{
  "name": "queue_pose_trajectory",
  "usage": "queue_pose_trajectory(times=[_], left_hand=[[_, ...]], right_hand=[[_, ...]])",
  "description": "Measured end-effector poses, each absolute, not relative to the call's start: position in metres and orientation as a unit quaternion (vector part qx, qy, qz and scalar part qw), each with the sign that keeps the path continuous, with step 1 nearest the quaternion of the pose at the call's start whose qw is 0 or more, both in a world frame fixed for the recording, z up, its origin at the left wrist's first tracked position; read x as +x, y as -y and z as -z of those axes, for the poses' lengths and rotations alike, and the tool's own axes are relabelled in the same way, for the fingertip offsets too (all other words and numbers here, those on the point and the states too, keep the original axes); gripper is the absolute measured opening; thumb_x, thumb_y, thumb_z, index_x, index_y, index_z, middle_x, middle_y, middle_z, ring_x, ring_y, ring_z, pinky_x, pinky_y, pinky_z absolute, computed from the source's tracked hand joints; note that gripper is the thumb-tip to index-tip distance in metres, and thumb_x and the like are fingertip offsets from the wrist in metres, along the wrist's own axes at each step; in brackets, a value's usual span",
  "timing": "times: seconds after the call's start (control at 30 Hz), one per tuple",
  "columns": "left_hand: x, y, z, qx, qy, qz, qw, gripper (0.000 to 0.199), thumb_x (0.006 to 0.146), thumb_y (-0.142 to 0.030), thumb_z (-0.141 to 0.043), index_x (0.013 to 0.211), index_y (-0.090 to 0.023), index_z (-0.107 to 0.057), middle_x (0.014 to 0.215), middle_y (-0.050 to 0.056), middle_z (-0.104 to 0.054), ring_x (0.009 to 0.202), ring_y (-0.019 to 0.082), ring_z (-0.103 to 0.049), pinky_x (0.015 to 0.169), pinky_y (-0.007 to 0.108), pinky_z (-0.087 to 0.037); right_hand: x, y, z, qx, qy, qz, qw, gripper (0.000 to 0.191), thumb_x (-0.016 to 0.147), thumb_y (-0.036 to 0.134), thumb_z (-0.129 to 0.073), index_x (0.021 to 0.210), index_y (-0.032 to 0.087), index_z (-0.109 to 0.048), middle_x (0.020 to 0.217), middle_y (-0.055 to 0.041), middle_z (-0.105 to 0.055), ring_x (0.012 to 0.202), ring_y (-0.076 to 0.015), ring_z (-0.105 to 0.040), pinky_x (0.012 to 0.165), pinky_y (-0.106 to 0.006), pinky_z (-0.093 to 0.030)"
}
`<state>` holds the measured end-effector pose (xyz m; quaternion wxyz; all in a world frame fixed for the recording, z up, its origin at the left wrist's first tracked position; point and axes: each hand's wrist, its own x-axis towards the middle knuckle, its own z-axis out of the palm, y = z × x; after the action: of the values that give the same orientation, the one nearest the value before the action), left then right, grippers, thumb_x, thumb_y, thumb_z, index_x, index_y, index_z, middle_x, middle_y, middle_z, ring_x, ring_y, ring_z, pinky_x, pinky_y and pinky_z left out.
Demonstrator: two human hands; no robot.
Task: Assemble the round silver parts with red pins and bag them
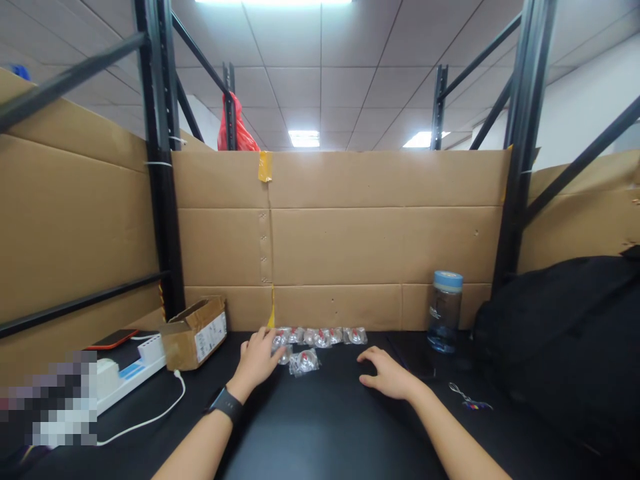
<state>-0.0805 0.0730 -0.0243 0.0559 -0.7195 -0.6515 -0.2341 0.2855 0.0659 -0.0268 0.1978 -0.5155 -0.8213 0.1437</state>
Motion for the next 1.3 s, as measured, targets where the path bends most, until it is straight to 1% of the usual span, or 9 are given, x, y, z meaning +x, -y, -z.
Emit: queue_pose_trajectory(times=[0.07,0.17,0.27,0.4,0.67,1.0,1.07,1.17,1.3], left_hand=[[-0.072,-0.070,0.025,-0.753,0.615,0.235,0.013,0.046,0.096,-0.043,-0.047,0.140,-0.029,-0.053,0.148,0.012,-0.050,0.134,0.031,-0.047,0.102,0.049,-0.039],[-0.059,-0.065,0.032,-0.793,0.574,0.203,-0.021,0.054,0.097,-0.051,-0.046,0.147,-0.032,-0.047,0.163,0.010,-0.032,0.149,0.036,-0.027,0.110,0.058,-0.031],[-0.050,-0.062,0.042,-0.812,0.563,0.150,-0.042,0.062,0.096,-0.060,-0.042,0.154,-0.038,-0.037,0.169,0.007,-0.018,0.154,0.041,-0.009,0.114,0.067,-0.020],[-0.049,-0.062,0.048,-0.807,0.576,0.117,-0.059,0.064,0.097,-0.064,-0.037,0.156,-0.041,-0.033,0.170,0.004,-0.014,0.155,0.042,-0.002,0.114,0.072,-0.015],[-0.053,-0.063,0.045,-0.801,0.584,0.110,-0.078,0.067,0.095,-0.067,-0.038,0.155,-0.040,-0.035,0.168,0.005,-0.022,0.155,0.042,-0.006,0.116,0.071,-0.012],[-0.049,-0.059,0.040,-0.815,0.562,0.135,-0.041,0.066,0.095,-0.059,-0.044,0.156,-0.035,-0.036,0.167,0.005,-0.027,0.155,0.041,-0.005,0.117,0.070,-0.012],[-0.045,-0.058,0.038,-0.829,0.536,0.157,-0.019,0.064,0.094,-0.055,-0.049,0.154,-0.034,-0.040,0.163,0.006,-0.035,0.155,0.040,-0.009,0.118,0.068,-0.011],[-0.039,-0.056,0.035,-0.843,0.509,0.172,-0.024,0.052,0.095,-0.048,-0.054,0.143,-0.030,-0.055,0.149,0.008,-0.055,0.151,0.039,-0.023,0.119,0.064,-0.013],[-0.031,-0.055,0.034,-0.847,0.491,0.196,-0.054,0.040,0.102,-0.047,-0.044,0.132,-0.030,-0.065,0.137,0.006,-0.066,0.145,0.033,-0.035,0.120,0.058,-0.016]], right_hand=[[0.287,-0.065,0.027,-0.540,0.814,-0.157,0.143,0.063,0.081,0.047,-0.069,0.139,0.021,-0.060,0.151,-0.0170,-0.048,0.141,-0.0345,-0.044,0.115,-0.050,-0.033],[0.285,-0.063,0.027,-0.560,0.804,-0.182,0.083,0.084,0.081,0.064,-0.065,0.154,0.027,-0.042,0.167,-0.0152,-0.023,0.154,-0.0376,-0.018,0.120,-0.059,-0.018],[0.282,-0.062,0.028,-0.566,0.799,-0.198,0.050,0.089,0.082,0.072,-0.060,0.157,0.034,-0.033,0.170,-0.0089,-0.012,0.156,-0.0379,-0.004,0.120,-0.064,-0.008],[0.280,-0.062,0.028,-0.576,0.793,-0.198,0.025,0.092,0.081,0.080,-0.053,0.159,0.038,-0.026,0.170,-0.0044,-0.005,0.155,-0.0381,0.003,0.119,-0.067,-0.002],[0.280,-0.063,0.029,-0.578,0.793,-0.193,0.008,0.095,0.081,0.083,-0.048,0.160,0.038,-0.020,0.170,-0.0025,-0.001,0.155,-0.0386,0.006,0.119,-0.068,-0.001],[0.279,-0.062,0.029,-0.580,0.787,-0.209,0.038,0.091,0.081,0.076,-0.058,0.158,0.039,-0.028,0.170,-0.0039,-0.006,0.155,-0.0392,0.003,0.119,-0.068,-0.001],[0.278,-0.060,0.027,-0.575,0.789,-0.211,0.048,0.088,0.082,0.073,-0.060,0.157,0.037,-0.031,0.170,-0.0061,-0.008,0.156,-0.0389,0.002,0.118,-0.068,-0.002],[0.274,-0.056,0.024,-0.560,0.801,-0.200,0.071,0.080,0.084,0.063,-0.064,0.154,0.035,-0.040,0.170,-0.0100,-0.013,0.156,-0.0373,-0.004,0.119,-0.066,-0.009],[0.264,-0.050,0.019,-0.522,0.820,-0.197,0.127,0.065,0.085,0.054,-0.066,0.145,0.034,-0.051,0.165,-0.0125,-0.028,0.152,-0.0357,-0.023,0.117,-0.062,-0.021]])
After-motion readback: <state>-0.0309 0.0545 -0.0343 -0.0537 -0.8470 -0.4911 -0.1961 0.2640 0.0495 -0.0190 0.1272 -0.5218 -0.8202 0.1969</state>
